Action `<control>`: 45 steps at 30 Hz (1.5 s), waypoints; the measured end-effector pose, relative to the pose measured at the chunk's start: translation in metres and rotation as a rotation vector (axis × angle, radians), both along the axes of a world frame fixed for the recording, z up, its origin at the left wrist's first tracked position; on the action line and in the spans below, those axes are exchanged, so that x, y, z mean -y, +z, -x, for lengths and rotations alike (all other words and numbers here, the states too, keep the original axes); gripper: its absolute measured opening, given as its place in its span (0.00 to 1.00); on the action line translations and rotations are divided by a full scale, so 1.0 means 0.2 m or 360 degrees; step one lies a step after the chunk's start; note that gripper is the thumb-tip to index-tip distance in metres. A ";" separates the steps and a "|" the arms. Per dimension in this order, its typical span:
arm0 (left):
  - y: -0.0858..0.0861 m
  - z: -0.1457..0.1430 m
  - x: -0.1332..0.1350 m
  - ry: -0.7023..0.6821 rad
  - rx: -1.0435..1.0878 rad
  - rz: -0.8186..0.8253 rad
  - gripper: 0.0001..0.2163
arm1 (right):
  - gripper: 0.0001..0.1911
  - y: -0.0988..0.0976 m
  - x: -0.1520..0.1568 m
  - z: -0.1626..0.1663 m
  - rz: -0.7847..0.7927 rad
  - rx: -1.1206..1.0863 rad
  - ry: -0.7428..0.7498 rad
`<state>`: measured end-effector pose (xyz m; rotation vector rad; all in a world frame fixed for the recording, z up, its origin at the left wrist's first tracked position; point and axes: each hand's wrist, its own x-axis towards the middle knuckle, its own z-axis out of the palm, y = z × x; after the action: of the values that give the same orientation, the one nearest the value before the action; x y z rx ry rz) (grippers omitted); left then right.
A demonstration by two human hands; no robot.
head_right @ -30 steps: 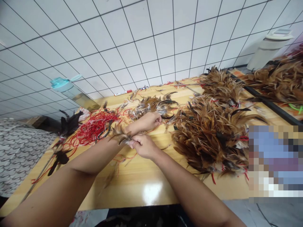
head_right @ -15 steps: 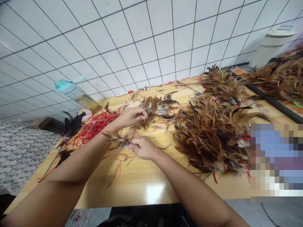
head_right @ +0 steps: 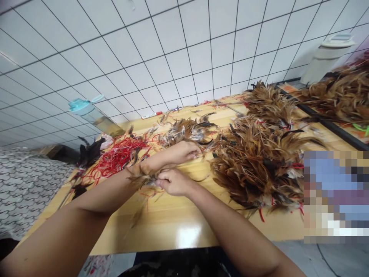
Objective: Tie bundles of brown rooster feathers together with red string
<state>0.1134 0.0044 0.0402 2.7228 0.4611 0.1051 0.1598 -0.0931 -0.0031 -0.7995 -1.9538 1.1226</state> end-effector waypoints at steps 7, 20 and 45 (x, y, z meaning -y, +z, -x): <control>0.00 -0.04 0.02 0.0047 -0.0068 0.0005 0.08 | 0.14 0.01 0.02 0.00 0.0053 -0.0031 0.0106; 0.17 0.40 -0.04 0.0544 0.1125 0.0896 0.09 | 0.13 0.02 0.02 0.00 0.0228 -0.0010 0.0124; -0.09 0.80 0.12 0.1208 0.0325 0.0372 0.07 | 0.21 -0.02 -0.12 -0.16 0.0611 -0.0845 -0.0971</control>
<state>-0.0472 -0.0193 0.0217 2.1454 1.3183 0.4844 0.1910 -0.0699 -0.0080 -1.0694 -0.9716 1.1763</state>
